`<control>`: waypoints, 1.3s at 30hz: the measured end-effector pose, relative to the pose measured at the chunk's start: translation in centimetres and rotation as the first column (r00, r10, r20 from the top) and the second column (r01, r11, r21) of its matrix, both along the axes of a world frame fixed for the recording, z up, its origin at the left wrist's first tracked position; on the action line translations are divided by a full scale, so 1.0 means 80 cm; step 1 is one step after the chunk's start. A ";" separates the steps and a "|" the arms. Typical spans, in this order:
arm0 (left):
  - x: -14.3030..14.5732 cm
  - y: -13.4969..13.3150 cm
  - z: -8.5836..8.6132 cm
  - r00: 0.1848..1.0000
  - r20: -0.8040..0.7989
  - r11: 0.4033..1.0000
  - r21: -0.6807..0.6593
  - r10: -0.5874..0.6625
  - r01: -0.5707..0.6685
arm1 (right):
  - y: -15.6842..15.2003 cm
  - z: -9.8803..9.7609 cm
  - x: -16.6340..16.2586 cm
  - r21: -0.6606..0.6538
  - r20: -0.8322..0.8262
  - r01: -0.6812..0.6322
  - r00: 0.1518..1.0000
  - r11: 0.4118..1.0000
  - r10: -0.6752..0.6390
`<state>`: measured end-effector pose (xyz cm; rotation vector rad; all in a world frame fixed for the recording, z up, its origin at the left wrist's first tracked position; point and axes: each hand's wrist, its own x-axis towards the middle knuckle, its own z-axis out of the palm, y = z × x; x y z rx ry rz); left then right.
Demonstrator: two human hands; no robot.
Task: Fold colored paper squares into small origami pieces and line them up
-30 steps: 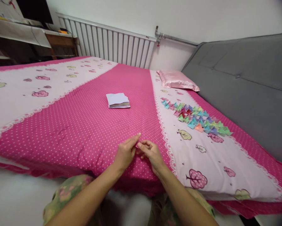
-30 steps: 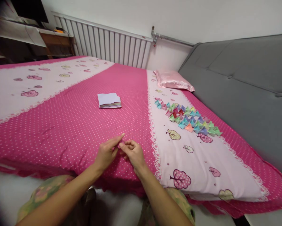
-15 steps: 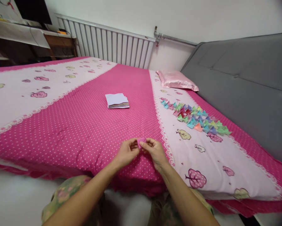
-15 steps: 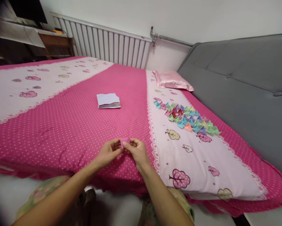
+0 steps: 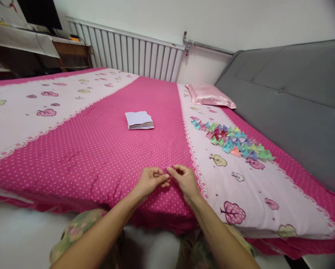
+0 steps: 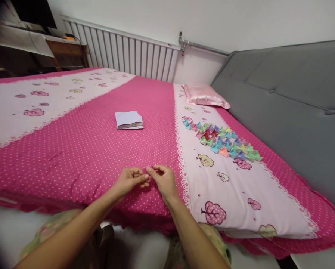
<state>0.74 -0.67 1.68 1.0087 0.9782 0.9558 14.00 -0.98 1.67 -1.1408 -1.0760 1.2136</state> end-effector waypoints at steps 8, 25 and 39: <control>0.001 -0.001 0.004 0.998 0.005 0.998 0.007 -0.057 0.057 | 0.001 0.002 0.001 0.022 -0.087 -0.019 0.996 1.000 0.020; 0.005 -0.001 -0.004 0.991 -0.045 0.992 -0.021 -0.126 0.125 | 0.006 -0.002 0.002 -0.104 -0.140 0.027 0.989 0.994 -0.041; 0.004 -0.001 -0.006 0.985 -0.032 0.983 0.055 -0.171 0.173 | 0.007 0.000 0.005 -0.142 -0.181 -0.004 0.983 0.990 -0.022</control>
